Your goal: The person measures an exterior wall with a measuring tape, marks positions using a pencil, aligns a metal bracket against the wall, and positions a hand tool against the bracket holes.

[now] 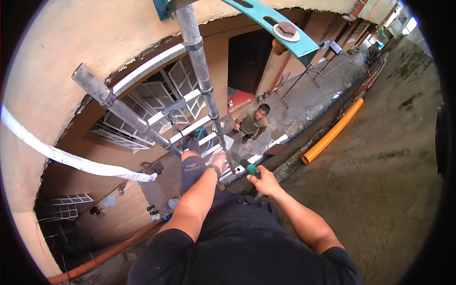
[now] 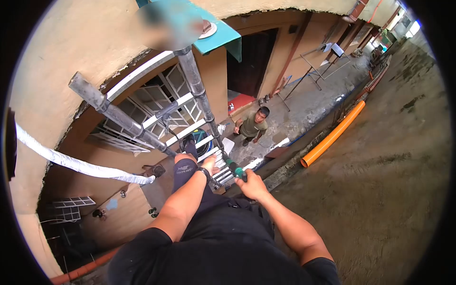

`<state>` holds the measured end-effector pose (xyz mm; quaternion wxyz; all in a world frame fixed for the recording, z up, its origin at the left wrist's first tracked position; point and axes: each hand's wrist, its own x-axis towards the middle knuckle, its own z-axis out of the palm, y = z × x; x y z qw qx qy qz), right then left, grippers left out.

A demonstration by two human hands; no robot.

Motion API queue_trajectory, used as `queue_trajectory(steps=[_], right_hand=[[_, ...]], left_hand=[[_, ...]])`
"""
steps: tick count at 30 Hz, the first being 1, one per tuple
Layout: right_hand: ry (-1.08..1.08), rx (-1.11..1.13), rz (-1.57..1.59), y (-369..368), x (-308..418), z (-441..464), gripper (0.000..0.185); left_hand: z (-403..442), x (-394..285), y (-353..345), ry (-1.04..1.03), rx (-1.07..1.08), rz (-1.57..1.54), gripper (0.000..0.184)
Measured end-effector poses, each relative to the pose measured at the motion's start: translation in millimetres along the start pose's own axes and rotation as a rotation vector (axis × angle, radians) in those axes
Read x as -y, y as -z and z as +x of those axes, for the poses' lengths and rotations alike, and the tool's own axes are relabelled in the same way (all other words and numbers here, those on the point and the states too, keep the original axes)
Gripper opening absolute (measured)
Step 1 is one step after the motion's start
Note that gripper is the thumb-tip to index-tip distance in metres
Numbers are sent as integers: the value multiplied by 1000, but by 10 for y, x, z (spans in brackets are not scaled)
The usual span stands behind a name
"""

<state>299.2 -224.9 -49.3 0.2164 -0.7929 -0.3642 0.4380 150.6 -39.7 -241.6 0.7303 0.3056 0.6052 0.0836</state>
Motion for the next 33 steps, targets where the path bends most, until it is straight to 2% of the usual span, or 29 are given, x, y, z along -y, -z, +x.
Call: queue_trajectory(steps=[1,2,4,5,9,12,15,16,19,20,22,26,27,28,31,33], right_hand=[[-48,-30,-11,41,-67,9,58],[-89,-89,45,57,-153,18,54],[-169,-159,68,-5,-597,226,51],[-207,-184,156,58,-558,195,35],[-301,-241,429,138,-815,208,34],[-356,-295,662,153,-946,169,33],[-412,-334,800,75,-1131,190,37],[-421,-351,876,25,-1189,207,35],[-440,-410,1054,-142,-1407,311,32],[-451,-419,1111,-232,-1511,353,30],[-424,-491,1248,-487,-1764,491,27],[-442,-627,1470,-990,-2166,743,27],[-460,-660,1496,-1079,-2256,765,28],[-477,-691,1521,-1156,-2333,784,28],[-521,-759,1539,-1287,-2543,722,26],[-544,-786,1536,-1347,-2689,614,24]], left_hand=[[99,135,-88,-29,-2,230,76],[669,518,-51,-231,29,561,84],[438,434,-185,-352,17,975,92],[438,437,-240,-302,55,1050,97],[660,497,-433,-278,118,1234,95],[919,604,-446,-403,151,1294,93],[960,459,-459,-367,187,1183,89],[989,429,-443,-439,204,1193,87],[801,102,-544,-364,210,1190,75],[1349,408,-415,-506,143,1142,72],[1320,309,-521,-199,145,927,71],[1853,454,-732,-42,100,764,66],[1954,438,-816,87,127,727,66],[2029,432,-898,92,128,733,66],[2242,568,-990,162,153,477,62],[2280,639,-953,186,160,449,66]])
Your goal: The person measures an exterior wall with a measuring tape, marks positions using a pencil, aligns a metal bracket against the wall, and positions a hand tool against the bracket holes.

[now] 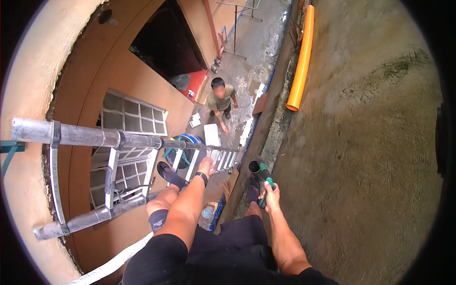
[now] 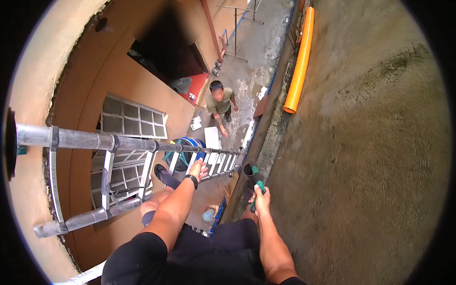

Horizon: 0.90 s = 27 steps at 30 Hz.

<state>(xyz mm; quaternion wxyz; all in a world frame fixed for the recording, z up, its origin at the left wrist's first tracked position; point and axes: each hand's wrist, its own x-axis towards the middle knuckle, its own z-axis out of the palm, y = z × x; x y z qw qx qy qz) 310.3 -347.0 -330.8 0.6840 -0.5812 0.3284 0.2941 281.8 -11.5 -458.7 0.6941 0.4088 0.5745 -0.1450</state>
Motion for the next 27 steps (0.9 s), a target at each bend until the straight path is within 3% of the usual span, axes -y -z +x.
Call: queue_trajectory(steps=[9,22,27], right_hand=[[46,26,-34,328,567,-96,23],[58,90,-30,263,730,-19,25],[58,77,-4,299,779,-134,26]], left_hand=[[-478,229,443,23,60,-52,79],[-591,560,211,27,115,-133,84],[-750,557,404,48,-13,-187,90]])
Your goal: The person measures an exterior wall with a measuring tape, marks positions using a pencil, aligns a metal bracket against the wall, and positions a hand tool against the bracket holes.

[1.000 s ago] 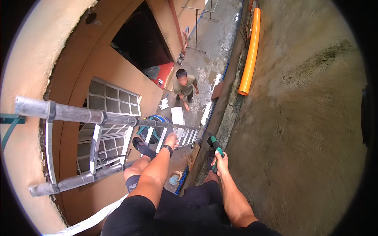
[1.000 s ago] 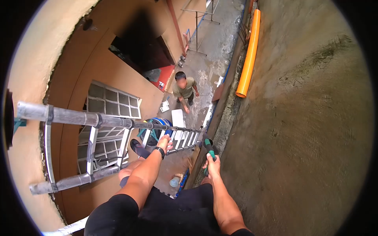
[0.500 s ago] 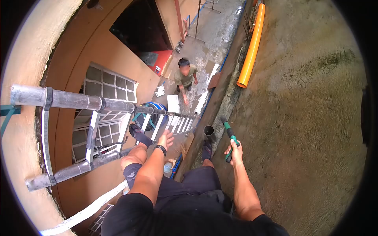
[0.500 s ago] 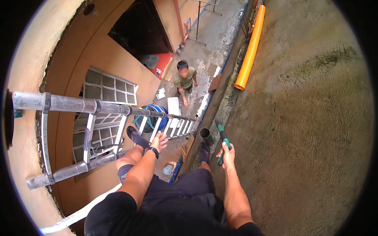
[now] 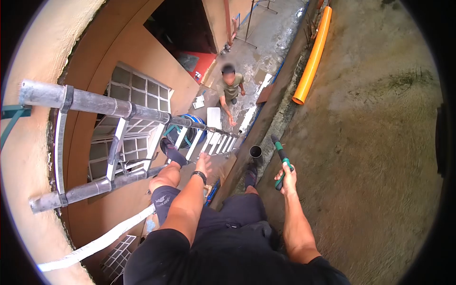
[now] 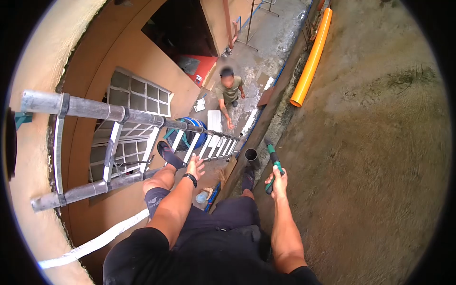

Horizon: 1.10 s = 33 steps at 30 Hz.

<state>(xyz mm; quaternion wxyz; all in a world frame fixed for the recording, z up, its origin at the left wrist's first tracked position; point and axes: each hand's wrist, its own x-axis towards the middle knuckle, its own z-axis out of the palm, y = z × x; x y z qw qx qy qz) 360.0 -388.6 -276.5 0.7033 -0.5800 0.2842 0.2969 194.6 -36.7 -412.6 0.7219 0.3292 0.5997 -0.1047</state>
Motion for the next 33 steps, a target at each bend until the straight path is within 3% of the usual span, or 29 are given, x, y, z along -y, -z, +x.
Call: queue_trajectory(steps=[2,6,8,11,12,15,16,18,20,22,24,27,30,33], right_hand=[[24,-8,13,29,3,3,26],[23,3,-92,60,162,42,26],[107,33,-51,67,58,10,25],[98,27,-45,43,-1,133,27],[78,8,-73,50,-16,152,29],[102,11,-154,-91,31,75,26],[113,29,-189,-125,25,54,25],[123,107,-312,-285,119,-24,22],[111,180,-466,-567,276,-177,20],[106,368,-562,-958,528,-453,22],[133,576,-696,-1287,613,-519,23],[-43,1033,-464,-1859,976,-954,23],[-198,1360,-377,-2258,1292,-1514,34],[-94,1530,-415,-2496,1485,-2142,35]], left_hand=[[-174,2,-110,101,-12,-147,90],[-764,-78,-467,260,765,-656,88],[-1016,-149,-481,225,896,-610,83],[-1448,-549,-1131,170,1146,-234,23],[-1619,-561,-1382,409,1158,-139,23],[-2668,-568,-1631,158,1381,177,43],[-2825,-505,-1563,125,1330,161,43],[-3110,-565,-1272,156,1006,94,40],[-2973,-481,-758,215,728,-220,30],[-3012,-582,-188,50,498,-298,22],[-3028,-697,345,-159,450,-448,15],[-3340,-924,844,-672,257,-475,13],[-3770,-1093,1107,-994,57,-742,14],[-4143,-1132,1315,-1223,27,-960,11]])
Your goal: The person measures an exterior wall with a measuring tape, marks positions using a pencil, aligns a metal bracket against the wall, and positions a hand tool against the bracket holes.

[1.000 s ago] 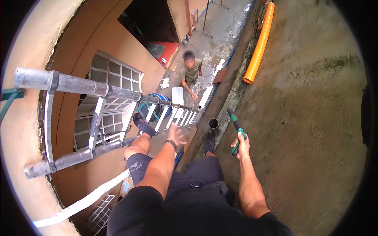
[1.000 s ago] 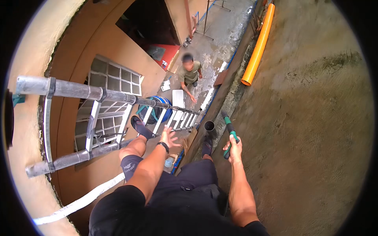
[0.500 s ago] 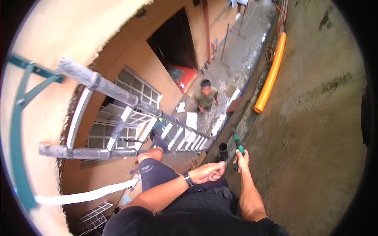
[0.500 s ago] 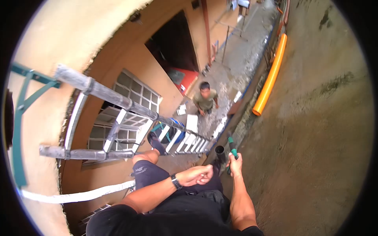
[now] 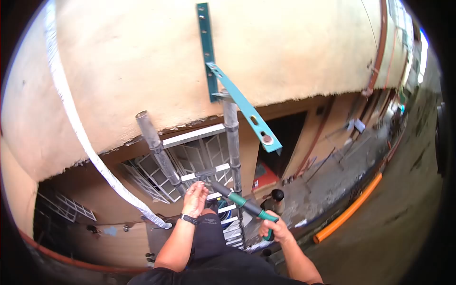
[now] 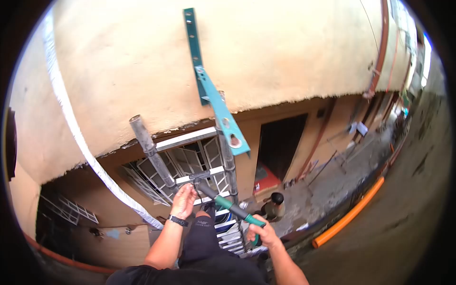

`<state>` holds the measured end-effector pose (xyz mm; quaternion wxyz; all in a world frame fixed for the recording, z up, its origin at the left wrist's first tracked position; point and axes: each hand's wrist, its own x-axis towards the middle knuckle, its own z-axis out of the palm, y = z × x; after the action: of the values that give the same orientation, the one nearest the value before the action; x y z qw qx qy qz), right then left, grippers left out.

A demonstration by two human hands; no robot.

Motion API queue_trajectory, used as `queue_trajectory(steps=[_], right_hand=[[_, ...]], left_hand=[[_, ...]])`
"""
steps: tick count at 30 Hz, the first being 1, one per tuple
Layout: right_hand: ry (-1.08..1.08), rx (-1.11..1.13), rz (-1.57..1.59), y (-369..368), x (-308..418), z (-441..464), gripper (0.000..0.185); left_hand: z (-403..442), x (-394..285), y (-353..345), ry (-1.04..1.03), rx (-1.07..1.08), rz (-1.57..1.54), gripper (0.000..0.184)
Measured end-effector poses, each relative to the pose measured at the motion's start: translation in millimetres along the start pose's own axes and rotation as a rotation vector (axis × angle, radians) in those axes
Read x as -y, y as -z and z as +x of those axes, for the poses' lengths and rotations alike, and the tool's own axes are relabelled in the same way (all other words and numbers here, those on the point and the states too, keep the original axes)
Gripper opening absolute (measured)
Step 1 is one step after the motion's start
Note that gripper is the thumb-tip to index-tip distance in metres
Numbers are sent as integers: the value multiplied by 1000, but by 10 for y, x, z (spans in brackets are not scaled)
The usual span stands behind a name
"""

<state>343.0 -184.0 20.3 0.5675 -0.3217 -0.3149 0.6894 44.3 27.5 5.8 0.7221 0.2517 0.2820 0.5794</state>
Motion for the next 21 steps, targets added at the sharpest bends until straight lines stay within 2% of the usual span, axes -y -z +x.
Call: queue_trajectory(steps=[2,5,11,16,21], right_hand=[[47,45,-102,-271,105,41,35],[72,103,-236,-514,212,62,29],[119,18,-427,-750,229,-61,30],[162,-27,-573,-901,264,-132,29],[166,-91,-584,-986,292,-162,30]], left_hand=[[16,-157,90,-73,44,-104,13],[-120,-419,-95,-78,-4,-98,11],[-95,-585,-219,-84,-33,-172,13],[-12,-474,-333,-71,-153,-185,29],[22,-489,-398,-64,-11,-95,41]])
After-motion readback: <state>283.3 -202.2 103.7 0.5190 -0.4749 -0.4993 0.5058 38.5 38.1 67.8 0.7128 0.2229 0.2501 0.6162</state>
